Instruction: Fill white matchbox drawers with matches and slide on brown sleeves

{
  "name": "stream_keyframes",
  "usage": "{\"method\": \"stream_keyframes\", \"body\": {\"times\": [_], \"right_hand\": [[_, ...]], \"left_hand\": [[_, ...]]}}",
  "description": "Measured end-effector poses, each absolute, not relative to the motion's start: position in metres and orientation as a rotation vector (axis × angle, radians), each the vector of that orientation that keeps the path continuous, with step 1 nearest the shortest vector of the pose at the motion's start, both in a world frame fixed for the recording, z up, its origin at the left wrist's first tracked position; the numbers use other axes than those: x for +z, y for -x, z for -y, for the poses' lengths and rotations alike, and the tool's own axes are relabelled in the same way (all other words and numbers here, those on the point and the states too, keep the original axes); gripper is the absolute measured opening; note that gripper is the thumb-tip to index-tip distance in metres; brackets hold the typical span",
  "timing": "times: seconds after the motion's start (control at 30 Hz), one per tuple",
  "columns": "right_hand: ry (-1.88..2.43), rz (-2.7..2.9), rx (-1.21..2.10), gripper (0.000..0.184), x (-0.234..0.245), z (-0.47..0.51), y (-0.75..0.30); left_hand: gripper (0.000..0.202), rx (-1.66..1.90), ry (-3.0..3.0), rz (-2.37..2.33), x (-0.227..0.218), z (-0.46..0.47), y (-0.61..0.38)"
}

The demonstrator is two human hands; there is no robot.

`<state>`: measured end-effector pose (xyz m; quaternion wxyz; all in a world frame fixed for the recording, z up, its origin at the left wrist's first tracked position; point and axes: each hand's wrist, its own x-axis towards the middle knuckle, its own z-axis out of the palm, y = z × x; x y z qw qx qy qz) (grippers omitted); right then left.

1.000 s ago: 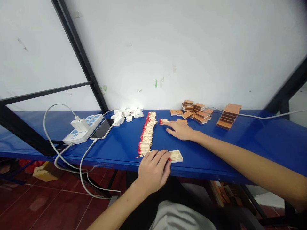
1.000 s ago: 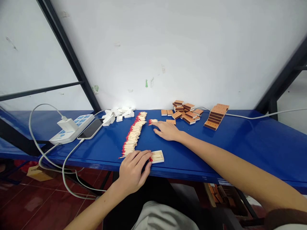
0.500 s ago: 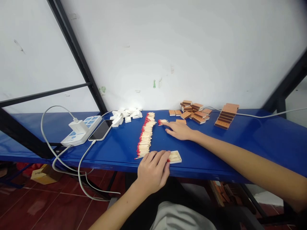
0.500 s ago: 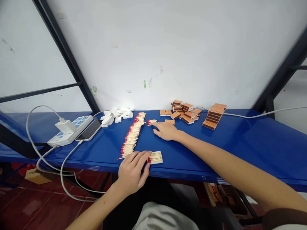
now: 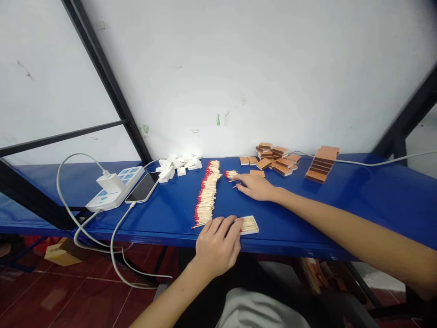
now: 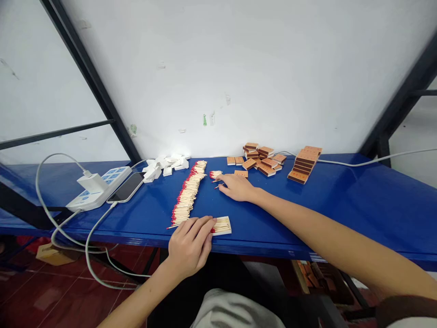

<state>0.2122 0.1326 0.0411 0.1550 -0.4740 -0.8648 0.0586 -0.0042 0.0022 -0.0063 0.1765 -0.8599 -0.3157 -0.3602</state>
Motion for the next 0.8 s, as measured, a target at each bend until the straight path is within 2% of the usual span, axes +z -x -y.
{"method": "stream_keyframes", "body": {"times": [0.27,0.47,0.8], "right_hand": [[1.475,2.388,0.066,0.038,0.041,-0.1296,-0.2099],[1.363,2.387,0.133,0.03,0.0394,-0.1316,-0.2108],[1.423,2.323,0.084,0.014,0.0348,-0.1357,-0.2108]], "left_hand": [[0.032,-1.028,2.424,0.882,-0.0062,-0.002,0.0037],[0.033,-1.022,2.425,0.88,-0.0065,-0.0023,0.004],[0.032,-1.017,2.431,0.884,-0.0062,-0.0021,0.0045]]}}
